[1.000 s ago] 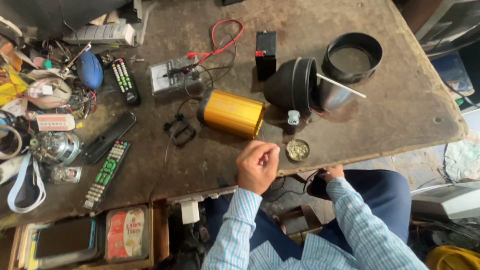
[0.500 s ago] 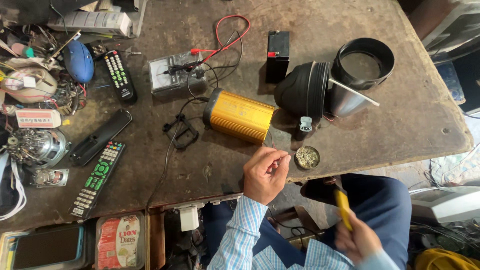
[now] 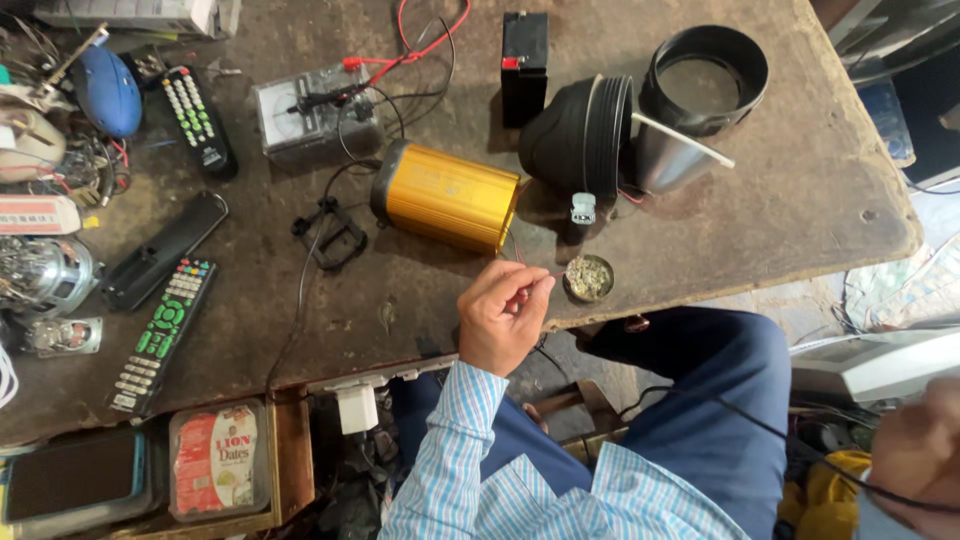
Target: The person sits at a cluttered repair workbench and solders a red wire to a small electronic component. They strip and position the wire by hand, use pliers, then heat the joint with a yellow soldering iron, dipping the iron tip into a small tin of flux between soldering passes.
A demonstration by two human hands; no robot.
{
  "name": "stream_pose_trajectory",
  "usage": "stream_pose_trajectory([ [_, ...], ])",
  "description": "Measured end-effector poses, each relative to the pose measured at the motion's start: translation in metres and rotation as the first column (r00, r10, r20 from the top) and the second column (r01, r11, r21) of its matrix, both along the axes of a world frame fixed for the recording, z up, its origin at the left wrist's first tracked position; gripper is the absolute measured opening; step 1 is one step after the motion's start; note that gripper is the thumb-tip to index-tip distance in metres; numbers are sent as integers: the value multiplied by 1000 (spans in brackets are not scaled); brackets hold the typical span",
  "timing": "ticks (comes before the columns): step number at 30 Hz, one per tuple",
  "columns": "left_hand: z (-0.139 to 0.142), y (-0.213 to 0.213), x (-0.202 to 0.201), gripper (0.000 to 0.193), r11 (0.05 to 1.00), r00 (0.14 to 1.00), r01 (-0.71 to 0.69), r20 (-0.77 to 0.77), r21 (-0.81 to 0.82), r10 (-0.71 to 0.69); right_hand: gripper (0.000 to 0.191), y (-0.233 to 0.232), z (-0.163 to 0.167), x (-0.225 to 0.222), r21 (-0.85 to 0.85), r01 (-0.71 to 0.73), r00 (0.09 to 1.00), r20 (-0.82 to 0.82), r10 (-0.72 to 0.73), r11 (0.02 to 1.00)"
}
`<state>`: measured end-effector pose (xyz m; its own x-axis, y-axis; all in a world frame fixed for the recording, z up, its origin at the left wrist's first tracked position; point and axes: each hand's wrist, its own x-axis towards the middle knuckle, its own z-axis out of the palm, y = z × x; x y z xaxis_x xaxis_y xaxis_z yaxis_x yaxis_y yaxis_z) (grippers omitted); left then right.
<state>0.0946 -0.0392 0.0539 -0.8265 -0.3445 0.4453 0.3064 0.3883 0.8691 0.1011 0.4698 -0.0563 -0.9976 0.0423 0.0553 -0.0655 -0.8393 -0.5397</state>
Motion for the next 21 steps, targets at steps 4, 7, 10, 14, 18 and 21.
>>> stream_pose_trajectory([
  [4,-1,2,0,6,1000,1000,-8,-3,13,8,30,-18,20,-10,503,154,986,-29,-162,850],
  [7,-1,4,0,6,1000,1000,-20,-8,-10,20,31,-74,55,2,703,291,955,-251,-156,650],
  [10,0,4,-1,6,999,1000,-29,-12,-19,29,32,-143,106,15,792,428,893,-443,-72,435],
  [14,0,4,1,6,999,999,-39,-13,-22,39,20,-202,178,12,919,391,915,-381,131,-58],
  [18,0,5,1,5,999,999,-34,-8,-13,34,20,-240,206,1,951,268,953,-239,185,-151],
  [21,0,5,0,5,999,999,-42,-15,3,42,20,-253,209,-5,966,234,958,-211,193,-106],
])
